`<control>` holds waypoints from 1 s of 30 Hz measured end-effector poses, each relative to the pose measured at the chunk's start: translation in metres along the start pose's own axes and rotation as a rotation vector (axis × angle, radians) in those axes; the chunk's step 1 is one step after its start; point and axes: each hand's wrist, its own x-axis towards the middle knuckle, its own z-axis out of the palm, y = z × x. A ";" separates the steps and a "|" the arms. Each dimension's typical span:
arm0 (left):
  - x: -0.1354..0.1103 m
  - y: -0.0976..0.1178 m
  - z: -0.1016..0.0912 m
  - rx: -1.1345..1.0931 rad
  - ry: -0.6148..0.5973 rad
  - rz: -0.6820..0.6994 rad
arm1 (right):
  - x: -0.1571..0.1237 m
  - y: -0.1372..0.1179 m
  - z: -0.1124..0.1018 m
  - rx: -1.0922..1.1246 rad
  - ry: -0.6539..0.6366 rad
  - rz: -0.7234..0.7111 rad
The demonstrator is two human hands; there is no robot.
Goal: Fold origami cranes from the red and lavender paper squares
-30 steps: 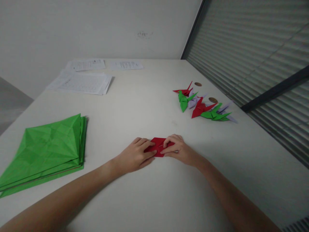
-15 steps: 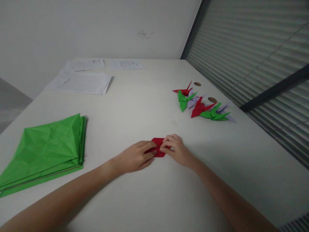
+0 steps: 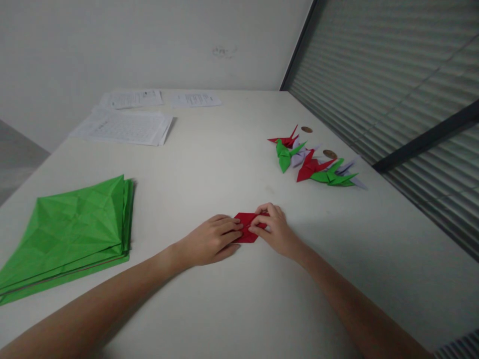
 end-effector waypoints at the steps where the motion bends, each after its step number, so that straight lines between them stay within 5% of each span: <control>1: 0.000 0.000 0.000 0.014 0.000 -0.001 | 0.000 0.001 -0.001 0.001 -0.015 -0.010; 6: 0.000 -0.001 0.002 0.030 -0.024 0.000 | 0.000 0.003 -0.001 -0.001 -0.043 -0.022; 17: -0.001 -0.002 -0.001 -0.022 0.006 -0.009 | -0.005 -0.004 0.012 0.020 0.159 0.053; 30: -0.001 -0.003 -0.002 -0.003 -0.045 -0.004 | -0.003 -0.003 0.012 -0.085 0.166 0.039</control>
